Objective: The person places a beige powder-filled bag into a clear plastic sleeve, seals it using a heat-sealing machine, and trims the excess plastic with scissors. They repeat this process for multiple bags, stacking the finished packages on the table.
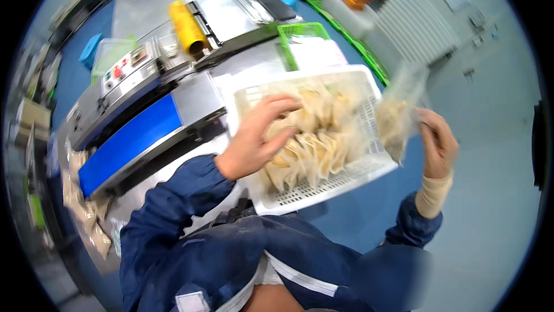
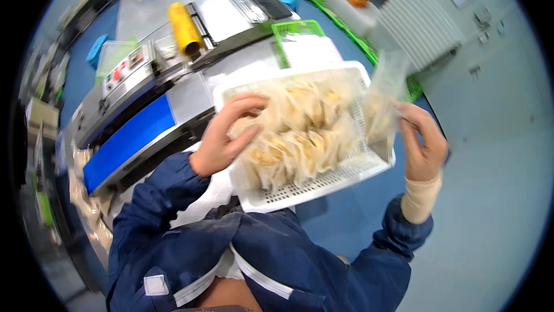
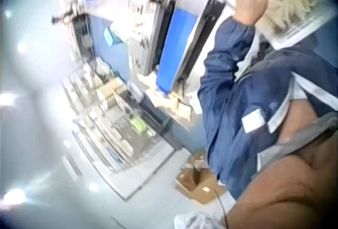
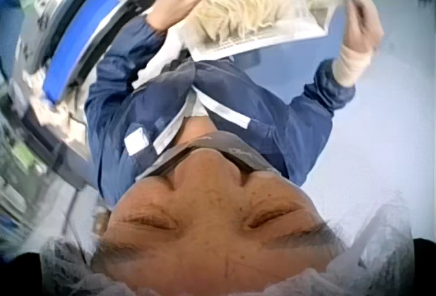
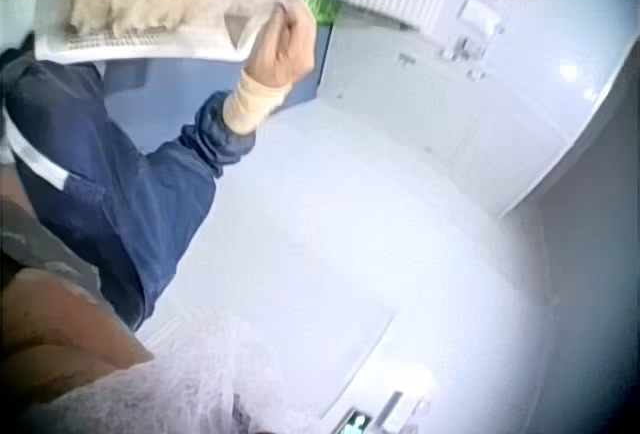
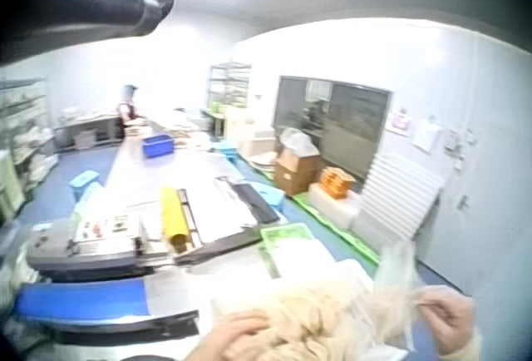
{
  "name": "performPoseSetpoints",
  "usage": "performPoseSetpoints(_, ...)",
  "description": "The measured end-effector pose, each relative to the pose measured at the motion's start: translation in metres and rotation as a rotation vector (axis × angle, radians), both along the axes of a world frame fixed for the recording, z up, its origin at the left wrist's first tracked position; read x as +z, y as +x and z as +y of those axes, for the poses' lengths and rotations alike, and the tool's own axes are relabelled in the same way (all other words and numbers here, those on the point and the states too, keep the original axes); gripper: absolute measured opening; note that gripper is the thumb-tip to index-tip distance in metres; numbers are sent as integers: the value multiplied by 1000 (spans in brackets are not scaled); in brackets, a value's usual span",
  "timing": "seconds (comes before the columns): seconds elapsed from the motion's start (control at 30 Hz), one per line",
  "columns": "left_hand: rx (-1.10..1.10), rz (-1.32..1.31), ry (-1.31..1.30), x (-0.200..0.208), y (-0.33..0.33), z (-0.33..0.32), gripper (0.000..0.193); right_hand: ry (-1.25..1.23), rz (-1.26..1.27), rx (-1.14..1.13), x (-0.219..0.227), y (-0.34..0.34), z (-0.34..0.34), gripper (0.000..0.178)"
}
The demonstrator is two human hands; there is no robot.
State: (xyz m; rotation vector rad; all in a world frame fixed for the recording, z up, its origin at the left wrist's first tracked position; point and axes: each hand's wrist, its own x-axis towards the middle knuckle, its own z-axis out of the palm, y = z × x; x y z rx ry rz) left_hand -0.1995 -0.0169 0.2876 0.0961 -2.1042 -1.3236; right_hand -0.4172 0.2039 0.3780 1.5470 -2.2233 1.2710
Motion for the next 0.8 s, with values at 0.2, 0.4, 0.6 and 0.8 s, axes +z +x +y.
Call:
performPoseSetpoints(0.2, 122, 140, -86, 41, 13, -36, 63, 68, -147, 488, 60, 52, -69, 17)
performPoseSetpoints(0.4, 174, 61, 264, 20, 96, -93, 42, 191, -486, 817, 19, 101, -187, 12)
performPoseSetpoints(0.6, 454, 86, 242, -18, 152, -119, 30, 233, -680, 953, -36, 143, -280, 10)
performPoseSetpoints(0.8, 545, 253, 420, -60, 181, -145, 34, 307, -774, 1007, -89, 166, -337, 13)
